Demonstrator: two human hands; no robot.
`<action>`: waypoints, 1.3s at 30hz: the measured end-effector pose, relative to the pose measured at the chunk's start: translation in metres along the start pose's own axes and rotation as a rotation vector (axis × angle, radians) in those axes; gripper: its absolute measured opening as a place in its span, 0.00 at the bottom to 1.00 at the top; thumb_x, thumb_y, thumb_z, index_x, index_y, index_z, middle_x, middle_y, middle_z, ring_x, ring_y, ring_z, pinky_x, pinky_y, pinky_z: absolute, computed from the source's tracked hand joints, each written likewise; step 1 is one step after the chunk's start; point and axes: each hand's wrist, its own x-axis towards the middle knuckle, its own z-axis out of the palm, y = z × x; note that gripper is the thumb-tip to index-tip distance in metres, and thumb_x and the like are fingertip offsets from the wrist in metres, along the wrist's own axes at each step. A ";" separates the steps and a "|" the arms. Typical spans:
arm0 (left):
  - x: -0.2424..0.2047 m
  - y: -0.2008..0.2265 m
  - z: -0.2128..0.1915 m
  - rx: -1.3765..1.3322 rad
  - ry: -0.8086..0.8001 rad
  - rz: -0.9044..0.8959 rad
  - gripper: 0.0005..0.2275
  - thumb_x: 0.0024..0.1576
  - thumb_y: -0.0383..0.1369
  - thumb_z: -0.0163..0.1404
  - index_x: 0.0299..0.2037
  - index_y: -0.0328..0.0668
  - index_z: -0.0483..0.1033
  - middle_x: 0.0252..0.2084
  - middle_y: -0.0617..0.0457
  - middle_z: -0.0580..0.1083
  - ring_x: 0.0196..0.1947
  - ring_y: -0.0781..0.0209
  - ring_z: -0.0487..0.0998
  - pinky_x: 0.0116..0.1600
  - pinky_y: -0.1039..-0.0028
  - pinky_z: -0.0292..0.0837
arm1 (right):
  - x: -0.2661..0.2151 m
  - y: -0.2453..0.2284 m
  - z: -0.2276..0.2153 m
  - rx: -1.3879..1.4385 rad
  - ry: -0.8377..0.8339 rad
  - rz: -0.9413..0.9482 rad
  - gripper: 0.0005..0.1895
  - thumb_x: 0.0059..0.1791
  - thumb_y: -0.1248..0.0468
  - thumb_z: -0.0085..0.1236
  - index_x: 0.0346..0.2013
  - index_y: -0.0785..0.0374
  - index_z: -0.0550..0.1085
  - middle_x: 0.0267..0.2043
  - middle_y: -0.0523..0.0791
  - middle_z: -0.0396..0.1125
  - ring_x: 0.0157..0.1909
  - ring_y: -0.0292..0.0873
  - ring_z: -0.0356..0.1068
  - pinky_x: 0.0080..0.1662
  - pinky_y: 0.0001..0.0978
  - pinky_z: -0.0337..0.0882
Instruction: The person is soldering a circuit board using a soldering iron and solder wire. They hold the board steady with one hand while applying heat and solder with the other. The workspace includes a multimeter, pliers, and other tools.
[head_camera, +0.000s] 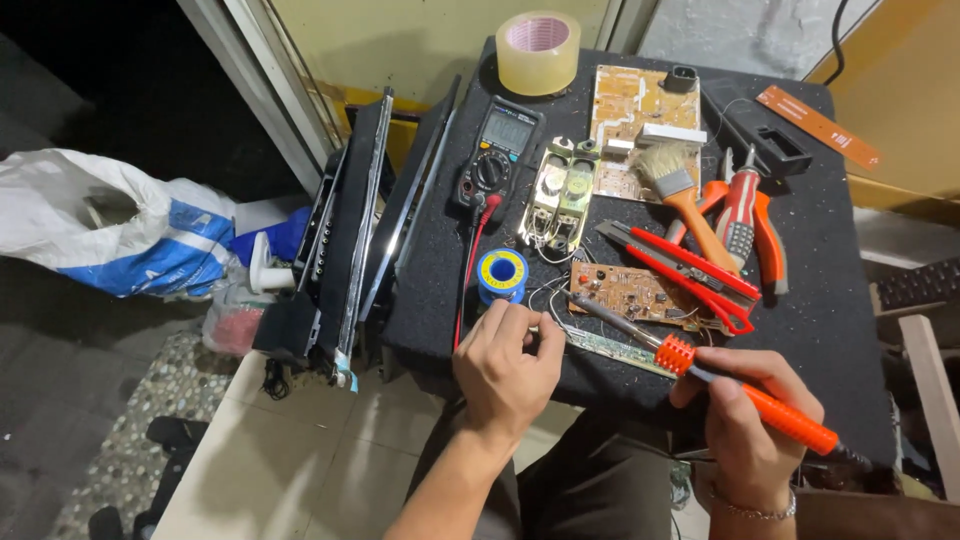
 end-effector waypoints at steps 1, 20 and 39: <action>0.000 0.000 0.000 0.001 -0.002 -0.001 0.13 0.53 0.20 0.53 0.21 0.43 0.63 0.18 0.58 0.62 0.18 0.64 0.61 0.23 0.71 0.58 | 0.000 0.002 -0.001 0.000 0.001 0.002 0.16 0.50 0.62 0.53 0.43 0.74 0.73 0.27 0.56 0.70 0.25 0.46 0.73 0.34 0.25 0.73; 0.000 0.000 0.000 -0.002 -0.001 -0.024 0.13 0.53 0.21 0.53 0.21 0.43 0.63 0.20 0.56 0.62 0.19 0.60 0.62 0.25 0.67 0.59 | 0.000 0.003 -0.003 -0.057 -0.048 -0.005 0.14 0.50 0.62 0.53 0.43 0.72 0.74 0.25 0.54 0.71 0.25 0.43 0.73 0.33 0.24 0.73; -0.001 -0.001 0.000 -0.006 -0.007 -0.030 0.11 0.54 0.22 0.52 0.23 0.42 0.64 0.21 0.56 0.62 0.18 0.58 0.61 0.26 0.65 0.59 | 0.000 -0.003 0.000 -0.116 -0.064 0.006 0.13 0.50 0.63 0.54 0.42 0.71 0.76 0.27 0.52 0.72 0.26 0.42 0.75 0.33 0.24 0.74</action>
